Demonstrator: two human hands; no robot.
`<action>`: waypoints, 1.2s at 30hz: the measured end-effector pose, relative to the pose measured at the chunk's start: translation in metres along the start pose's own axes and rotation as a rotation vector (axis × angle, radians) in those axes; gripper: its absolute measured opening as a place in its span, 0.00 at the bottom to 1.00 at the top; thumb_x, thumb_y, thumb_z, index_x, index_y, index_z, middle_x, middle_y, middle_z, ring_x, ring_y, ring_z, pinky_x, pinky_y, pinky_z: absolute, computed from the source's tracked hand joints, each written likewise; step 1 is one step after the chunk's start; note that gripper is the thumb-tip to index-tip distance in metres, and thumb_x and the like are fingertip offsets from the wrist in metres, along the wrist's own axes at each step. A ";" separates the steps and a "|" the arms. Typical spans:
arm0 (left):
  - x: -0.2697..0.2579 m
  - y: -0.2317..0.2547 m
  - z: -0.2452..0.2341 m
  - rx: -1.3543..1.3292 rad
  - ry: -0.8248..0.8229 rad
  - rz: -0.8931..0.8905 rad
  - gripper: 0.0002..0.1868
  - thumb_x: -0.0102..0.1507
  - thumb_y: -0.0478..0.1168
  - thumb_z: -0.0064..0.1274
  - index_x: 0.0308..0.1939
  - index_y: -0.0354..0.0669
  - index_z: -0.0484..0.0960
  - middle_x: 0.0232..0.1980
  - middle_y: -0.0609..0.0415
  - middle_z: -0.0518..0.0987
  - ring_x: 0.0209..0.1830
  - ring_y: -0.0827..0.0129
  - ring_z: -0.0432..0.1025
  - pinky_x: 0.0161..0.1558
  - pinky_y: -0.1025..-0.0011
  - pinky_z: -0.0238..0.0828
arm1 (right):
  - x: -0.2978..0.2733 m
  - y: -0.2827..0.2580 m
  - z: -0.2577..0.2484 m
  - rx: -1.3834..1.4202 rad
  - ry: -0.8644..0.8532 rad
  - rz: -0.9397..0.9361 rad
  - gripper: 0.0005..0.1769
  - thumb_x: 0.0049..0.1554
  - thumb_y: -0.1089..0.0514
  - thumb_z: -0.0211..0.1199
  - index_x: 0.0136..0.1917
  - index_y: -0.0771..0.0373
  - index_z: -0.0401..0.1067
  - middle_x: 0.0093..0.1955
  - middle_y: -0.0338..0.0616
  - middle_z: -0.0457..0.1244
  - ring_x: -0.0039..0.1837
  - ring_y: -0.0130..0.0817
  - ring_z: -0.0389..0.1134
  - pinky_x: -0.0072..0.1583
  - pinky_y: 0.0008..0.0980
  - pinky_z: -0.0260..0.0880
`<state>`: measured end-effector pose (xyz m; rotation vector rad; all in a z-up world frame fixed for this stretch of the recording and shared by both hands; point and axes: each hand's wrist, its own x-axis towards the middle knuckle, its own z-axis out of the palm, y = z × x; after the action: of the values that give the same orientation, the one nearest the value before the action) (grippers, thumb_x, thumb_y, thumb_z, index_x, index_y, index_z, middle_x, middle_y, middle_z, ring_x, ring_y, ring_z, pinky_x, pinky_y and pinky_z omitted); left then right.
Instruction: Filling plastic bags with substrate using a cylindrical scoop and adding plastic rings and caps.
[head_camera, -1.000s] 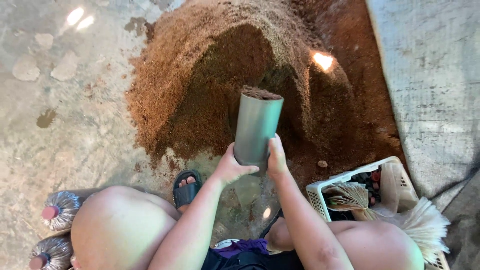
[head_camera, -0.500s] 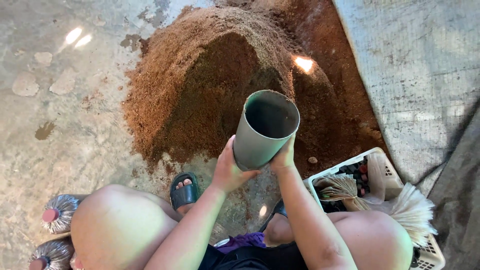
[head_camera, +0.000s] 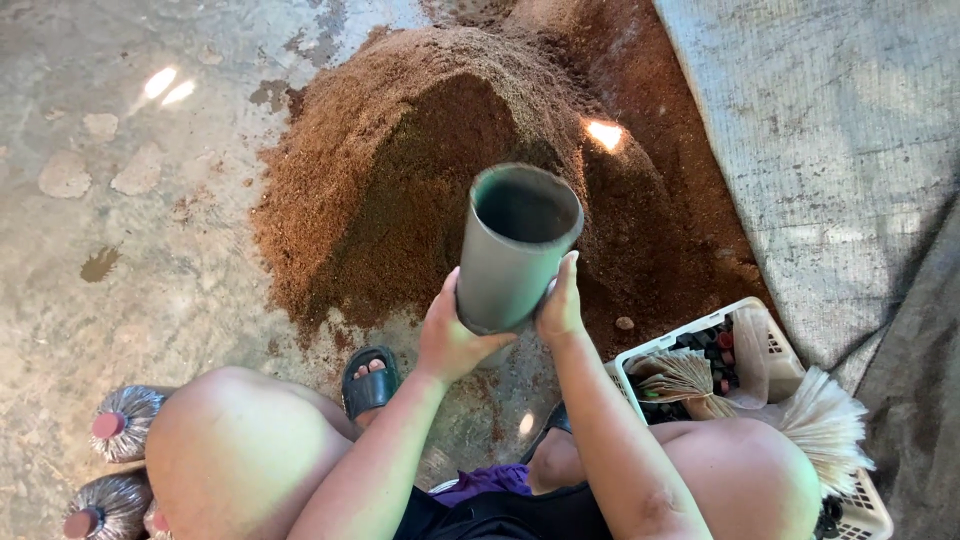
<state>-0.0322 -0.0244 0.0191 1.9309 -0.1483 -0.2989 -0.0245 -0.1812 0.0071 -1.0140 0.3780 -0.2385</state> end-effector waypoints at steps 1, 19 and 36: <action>0.003 0.000 -0.001 0.000 0.000 -0.001 0.69 0.39 0.60 0.80 0.76 0.46 0.57 0.70 0.40 0.71 0.73 0.45 0.64 0.72 0.42 0.60 | 0.006 0.012 -0.010 0.000 0.000 0.001 0.42 0.60 0.19 0.39 0.61 0.49 0.76 0.55 0.42 0.70 0.59 0.36 0.71 0.72 0.45 0.65; 0.013 -0.173 0.037 0.294 -0.563 -0.789 0.72 0.46 0.94 0.41 0.73 0.37 0.69 0.76 0.43 0.68 0.78 0.53 0.60 0.75 0.57 0.57 | -0.037 0.094 -0.053 -0.936 -0.142 0.842 0.60 0.49 0.13 0.60 0.74 0.61 0.67 0.72 0.59 0.61 0.74 0.53 0.62 0.72 0.55 0.64; 0.029 -0.240 0.048 0.297 -0.695 -0.881 0.56 0.52 0.84 0.47 0.56 0.33 0.82 0.42 0.41 0.86 0.44 0.52 0.83 0.45 0.52 0.80 | -0.033 0.116 -0.071 -0.720 -0.083 0.962 0.57 0.54 0.24 0.66 0.75 0.72 0.59 0.70 0.76 0.59 0.71 0.69 0.63 0.66 0.67 0.66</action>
<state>-0.0267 0.0148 -0.2244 2.0045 0.2339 -1.6046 -0.0816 -0.1649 -0.1193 -1.4117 0.8614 0.8615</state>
